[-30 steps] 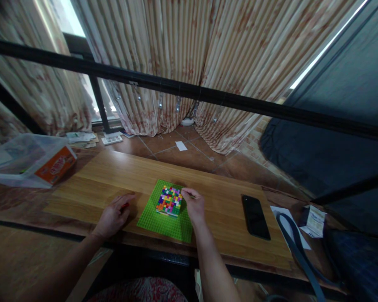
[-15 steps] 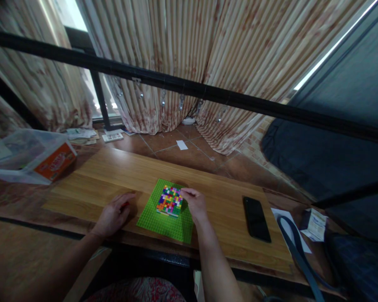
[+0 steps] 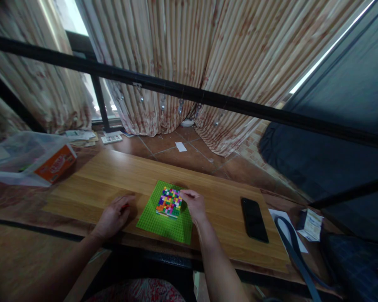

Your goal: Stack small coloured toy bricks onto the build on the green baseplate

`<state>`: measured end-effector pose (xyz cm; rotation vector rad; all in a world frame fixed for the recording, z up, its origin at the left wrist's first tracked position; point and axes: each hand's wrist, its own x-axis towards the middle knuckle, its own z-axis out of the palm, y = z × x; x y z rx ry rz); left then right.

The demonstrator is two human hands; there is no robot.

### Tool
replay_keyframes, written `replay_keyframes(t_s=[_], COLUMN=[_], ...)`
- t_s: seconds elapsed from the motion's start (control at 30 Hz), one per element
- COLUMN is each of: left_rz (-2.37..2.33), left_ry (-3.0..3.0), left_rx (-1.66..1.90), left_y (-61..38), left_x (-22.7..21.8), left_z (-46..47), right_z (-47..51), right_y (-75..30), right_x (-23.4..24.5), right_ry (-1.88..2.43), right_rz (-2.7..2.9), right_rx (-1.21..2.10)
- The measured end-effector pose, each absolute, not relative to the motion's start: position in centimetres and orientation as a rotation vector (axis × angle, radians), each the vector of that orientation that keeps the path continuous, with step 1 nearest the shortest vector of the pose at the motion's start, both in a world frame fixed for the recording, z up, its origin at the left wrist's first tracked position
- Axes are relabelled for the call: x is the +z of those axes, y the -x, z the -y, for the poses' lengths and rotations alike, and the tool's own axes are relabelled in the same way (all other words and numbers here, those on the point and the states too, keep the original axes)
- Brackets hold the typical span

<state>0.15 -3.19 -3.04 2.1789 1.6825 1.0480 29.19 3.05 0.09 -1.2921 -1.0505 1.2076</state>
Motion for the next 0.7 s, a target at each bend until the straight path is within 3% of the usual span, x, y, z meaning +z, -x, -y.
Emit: replay_keyframes(t_s=[0.2, 0.43, 0.7], left_rz=[-1.624, -1.576, -1.407], left_ry=[-2.096, -1.739, -1.220], left_rx=[1.098, 1.270, 1.593], left_y=[0.0, 0.1, 0.2], left_x=[-2.6, -2.7, -3.2], left_z=[3.4, 3.8, 3.3], right_z=[-2.0, 0.6, 5.2], right_y=[-29.8, -28.6, -20.7], right_x=[-0.6, 2.0, 3.6], right_ry=[1.233, 1.309, 1.152], right_rz=[0.923, 0.907, 1.682], right_rx=[1.206, 0.868, 0.850])
